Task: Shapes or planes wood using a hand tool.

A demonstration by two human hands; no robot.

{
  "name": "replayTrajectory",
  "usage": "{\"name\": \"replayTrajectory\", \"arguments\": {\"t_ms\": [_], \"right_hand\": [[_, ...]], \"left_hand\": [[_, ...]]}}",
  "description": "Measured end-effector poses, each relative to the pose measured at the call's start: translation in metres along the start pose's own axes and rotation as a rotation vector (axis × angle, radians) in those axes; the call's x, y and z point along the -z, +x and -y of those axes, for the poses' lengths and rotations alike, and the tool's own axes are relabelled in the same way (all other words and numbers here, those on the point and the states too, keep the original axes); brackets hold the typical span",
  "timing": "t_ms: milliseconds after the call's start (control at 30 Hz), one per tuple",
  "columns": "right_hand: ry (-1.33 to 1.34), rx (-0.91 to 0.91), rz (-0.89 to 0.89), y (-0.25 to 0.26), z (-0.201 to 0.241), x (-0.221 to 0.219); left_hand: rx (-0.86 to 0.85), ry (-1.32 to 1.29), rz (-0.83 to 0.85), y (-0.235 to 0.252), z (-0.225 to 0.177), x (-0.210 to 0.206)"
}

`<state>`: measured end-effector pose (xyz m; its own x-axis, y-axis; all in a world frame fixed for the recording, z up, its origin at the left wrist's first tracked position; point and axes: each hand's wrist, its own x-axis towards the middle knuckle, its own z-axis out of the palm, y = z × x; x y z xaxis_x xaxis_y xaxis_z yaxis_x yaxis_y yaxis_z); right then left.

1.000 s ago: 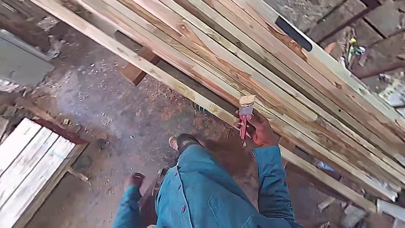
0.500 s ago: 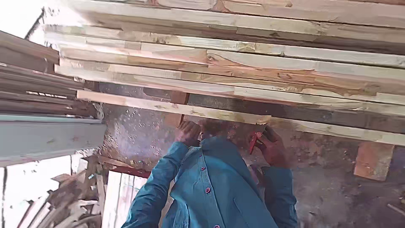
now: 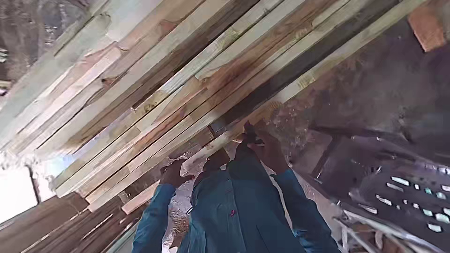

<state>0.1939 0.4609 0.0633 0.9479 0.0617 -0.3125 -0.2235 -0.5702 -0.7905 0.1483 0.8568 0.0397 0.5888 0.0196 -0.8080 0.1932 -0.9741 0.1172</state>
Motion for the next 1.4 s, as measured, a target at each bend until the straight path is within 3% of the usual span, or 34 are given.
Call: {"name": "replayTrajectory", "arguments": {"t_ms": [133, 267, 400, 533, 600, 733, 867, 933, 1000, 1100, 1200, 1267, 1333, 1400], "right_hand": [[-0.154, -0.01, -0.183, -0.017, 0.011, -0.087], [-0.319, -0.355, -0.12, -0.051, 0.016, -0.168], [-0.27, -0.477, -0.215, -0.068, 0.059, -0.148], [-0.202, -0.529, -0.32, -0.019, 0.064, -0.095], [-0.186, -0.575, -0.319, -0.009, 0.071, -0.094], [-0.217, -0.558, -0.205, -0.03, 0.094, -0.135], [-0.262, -0.554, 0.054, -0.072, 0.118, -0.187], [-0.324, -0.508, 0.193, -0.091, 0.125, -0.189], [-0.236, -0.425, 0.169, -0.104, 0.118, -0.177], [0.14, -0.246, -0.01, -0.114, 0.08, -0.151], [0.619, -0.29, -0.038, -0.119, 0.048, -0.128], [0.804, -0.281, -0.066, -0.121, 0.034, -0.116], [0.874, -0.275, -0.099, -0.122, 0.025, -0.108], [0.882, -0.257, -0.137, -0.123, 0.019, -0.098]], "left_hand": [[-0.188, -0.015, 0.237, 0.02, 0.051, 0.005], [-0.204, -0.118, 0.2, 0.015, 0.071, -0.011], [-0.035, -0.028, -0.002, -0.007, 0.05, -0.027], [0.038, 0.028, -0.111, -0.027, 0.034, -0.043], [0.035, 0.031, -0.142, -0.029, 0.034, -0.046], [0.039, 0.039, -0.137, -0.027, 0.032, -0.043], [0.021, 0.051, -0.098, -0.023, 0.037, -0.04], [-0.027, 0.036, -0.081, -0.016, 0.043, -0.039], [-0.087, -0.003, -0.05, -0.006, 0.051, -0.035], [-0.155, -0.056, 0.004, 0.004, 0.057, -0.027], [-0.066, 0.04, -0.218, -0.01, 0.041, -0.043], [-0.033, 0.143, -0.307, -0.014, 0.033, -0.061], [-0.046, 0.154, -0.213, -0.014, 0.031, -0.055], [-0.176, 0.074, -0.018, -0.016, 0.039, -0.031]]}}
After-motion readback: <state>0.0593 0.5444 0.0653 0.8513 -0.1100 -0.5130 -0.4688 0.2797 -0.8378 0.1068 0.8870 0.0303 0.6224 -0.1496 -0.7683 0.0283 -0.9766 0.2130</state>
